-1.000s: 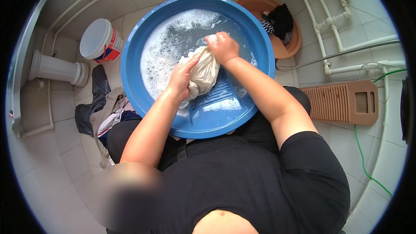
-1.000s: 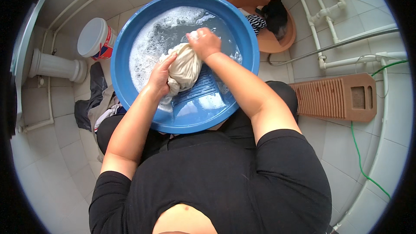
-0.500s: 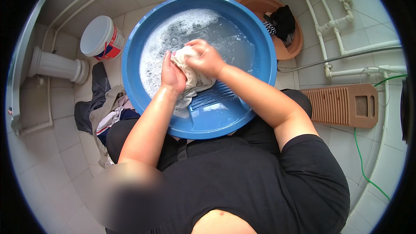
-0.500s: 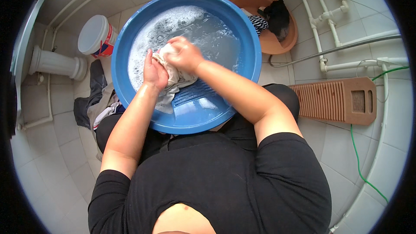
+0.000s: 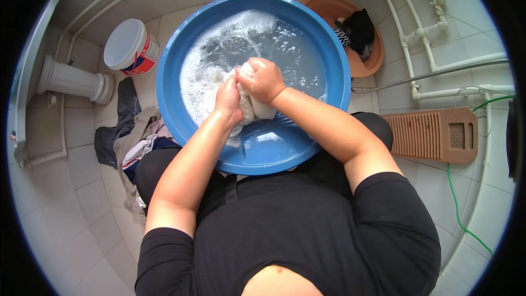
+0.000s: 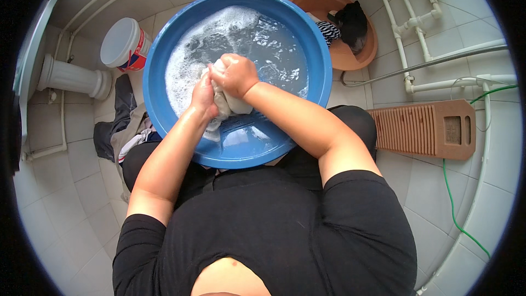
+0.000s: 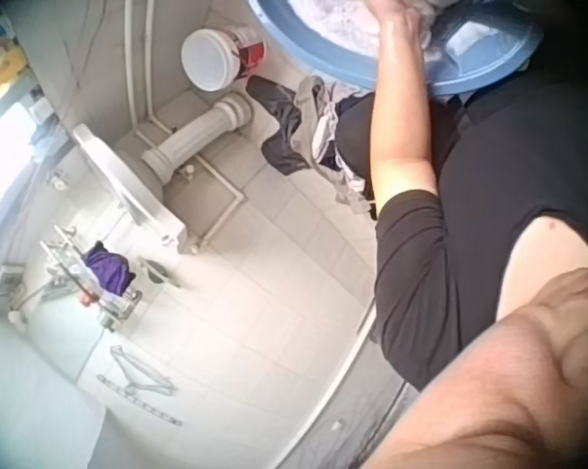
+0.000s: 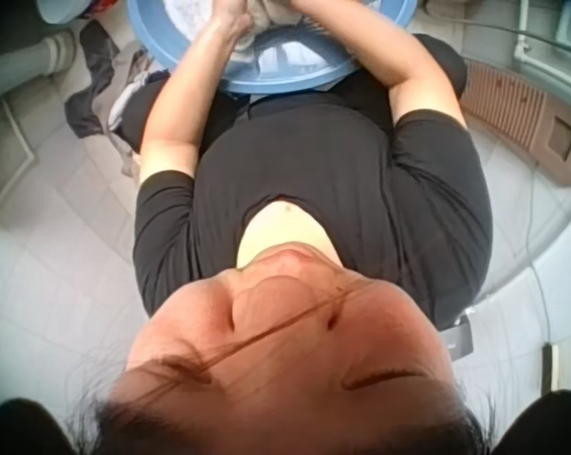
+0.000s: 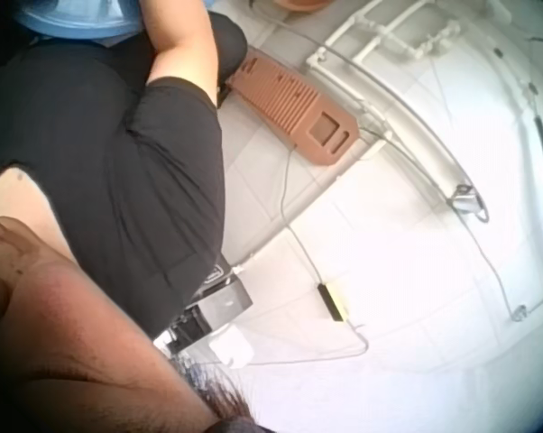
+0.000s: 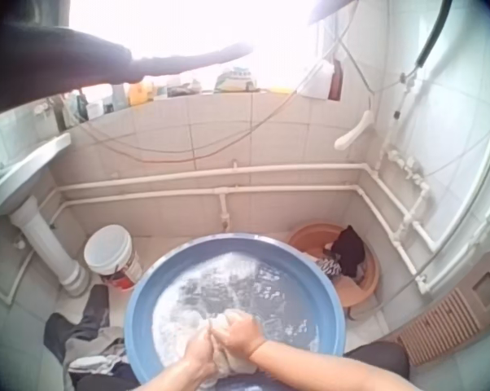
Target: The person hand-washes a striped garment and a white garment in a blue basin filled with soapy water. They scrub the clothes against a washboard, rinse them in the water, and wring them out by hand.
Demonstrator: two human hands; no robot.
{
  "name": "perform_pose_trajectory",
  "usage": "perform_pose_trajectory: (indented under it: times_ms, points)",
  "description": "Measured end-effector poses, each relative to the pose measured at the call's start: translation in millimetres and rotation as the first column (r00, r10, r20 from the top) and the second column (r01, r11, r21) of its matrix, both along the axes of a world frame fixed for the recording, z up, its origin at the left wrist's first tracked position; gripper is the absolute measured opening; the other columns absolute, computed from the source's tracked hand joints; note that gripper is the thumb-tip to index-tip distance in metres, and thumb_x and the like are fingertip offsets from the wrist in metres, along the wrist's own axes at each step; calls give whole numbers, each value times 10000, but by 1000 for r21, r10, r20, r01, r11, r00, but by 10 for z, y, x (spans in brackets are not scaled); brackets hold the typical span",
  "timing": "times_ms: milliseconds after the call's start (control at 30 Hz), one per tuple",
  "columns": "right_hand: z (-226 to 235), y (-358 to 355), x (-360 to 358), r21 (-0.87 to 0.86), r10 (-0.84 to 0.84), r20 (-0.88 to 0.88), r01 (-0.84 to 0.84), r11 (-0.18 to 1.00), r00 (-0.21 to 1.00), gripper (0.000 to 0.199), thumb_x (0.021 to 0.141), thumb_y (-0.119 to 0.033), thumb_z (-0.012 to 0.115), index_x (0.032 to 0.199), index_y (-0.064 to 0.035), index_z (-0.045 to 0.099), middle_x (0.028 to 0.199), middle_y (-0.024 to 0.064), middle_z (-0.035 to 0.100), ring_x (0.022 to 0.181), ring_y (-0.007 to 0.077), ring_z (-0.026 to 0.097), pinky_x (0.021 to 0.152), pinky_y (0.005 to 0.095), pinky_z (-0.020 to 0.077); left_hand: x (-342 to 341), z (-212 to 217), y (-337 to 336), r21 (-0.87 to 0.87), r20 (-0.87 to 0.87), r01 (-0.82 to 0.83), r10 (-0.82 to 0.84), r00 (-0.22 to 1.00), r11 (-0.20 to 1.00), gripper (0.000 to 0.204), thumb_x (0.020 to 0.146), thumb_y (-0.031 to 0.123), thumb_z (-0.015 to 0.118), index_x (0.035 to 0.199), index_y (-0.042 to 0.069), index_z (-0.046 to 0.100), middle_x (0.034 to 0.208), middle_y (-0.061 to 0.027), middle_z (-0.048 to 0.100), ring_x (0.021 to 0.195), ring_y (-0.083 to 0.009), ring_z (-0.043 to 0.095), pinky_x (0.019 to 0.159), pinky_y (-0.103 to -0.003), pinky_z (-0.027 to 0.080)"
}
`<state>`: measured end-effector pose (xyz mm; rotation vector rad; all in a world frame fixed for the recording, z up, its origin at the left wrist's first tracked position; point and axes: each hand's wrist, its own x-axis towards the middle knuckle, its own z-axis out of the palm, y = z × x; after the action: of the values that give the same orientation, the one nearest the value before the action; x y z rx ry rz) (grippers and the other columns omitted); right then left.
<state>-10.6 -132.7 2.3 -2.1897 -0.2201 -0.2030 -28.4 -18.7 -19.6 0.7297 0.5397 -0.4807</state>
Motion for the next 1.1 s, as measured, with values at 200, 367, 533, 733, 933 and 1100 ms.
perform_pose_trajectory:
  times_ms: [200,367,533,733,933,1100]
  points:
    - [85,242,-380,-67,320,302,-314,947,898,248,668,-292,654,681,-59,568,701,129,577,646,306,576,579,368,460,57,-519,188,-288,235,142,-73,969,947,330,908,376,411,920,81,557,829,-62,586,767,-188,570,686,-320,474]
    - [-225,-328,300,-221,-205,40,209,953,978,434,767,-488,557,807,-59,608,871,164,614,816,321,596,721,387,476,-10,388,-13,83,155,38,-51,987,996,354,867,367,530,1011,44,554,925,-78,606,855,-165,586,747,-299,469]
    - [-559,-986,670,3,-300,-447,338,941,843,531,817,-487,516,923,31,566,913,201,604,901,290,576,770,369,439,234,216,291,357,409,-311,152,900,881,346,828,74,574,1148,18,456,962,-72,580,826,-146,579,709,-275,479]
    - [-749,-1016,493,-32,18,-706,-58,998,708,507,737,-296,647,1112,19,513,973,159,601,889,223,580,782,327,447,251,-114,361,736,669,-670,-257,698,98,354,792,65,578,1134,3,510,1133,-117,513,950,-206,538,833,-297,432]
    - [-824,-1045,607,251,-83,-700,352,902,710,373,736,-261,580,1018,-18,559,959,145,601,849,254,598,703,377,483,-140,118,-48,856,287,111,-642,711,505,352,785,258,616,1036,13,580,996,-167,599,945,-274,576,841,-341,425]
    - [-307,-992,685,793,169,-581,507,337,796,330,774,-198,429,1030,-15,530,1020,145,584,949,289,568,815,446,472,-186,-66,65,956,141,-291,-797,587,-46,386,738,240,633,1046,20,559,1044,-195,550,1027,-321,504,898,-382,389]
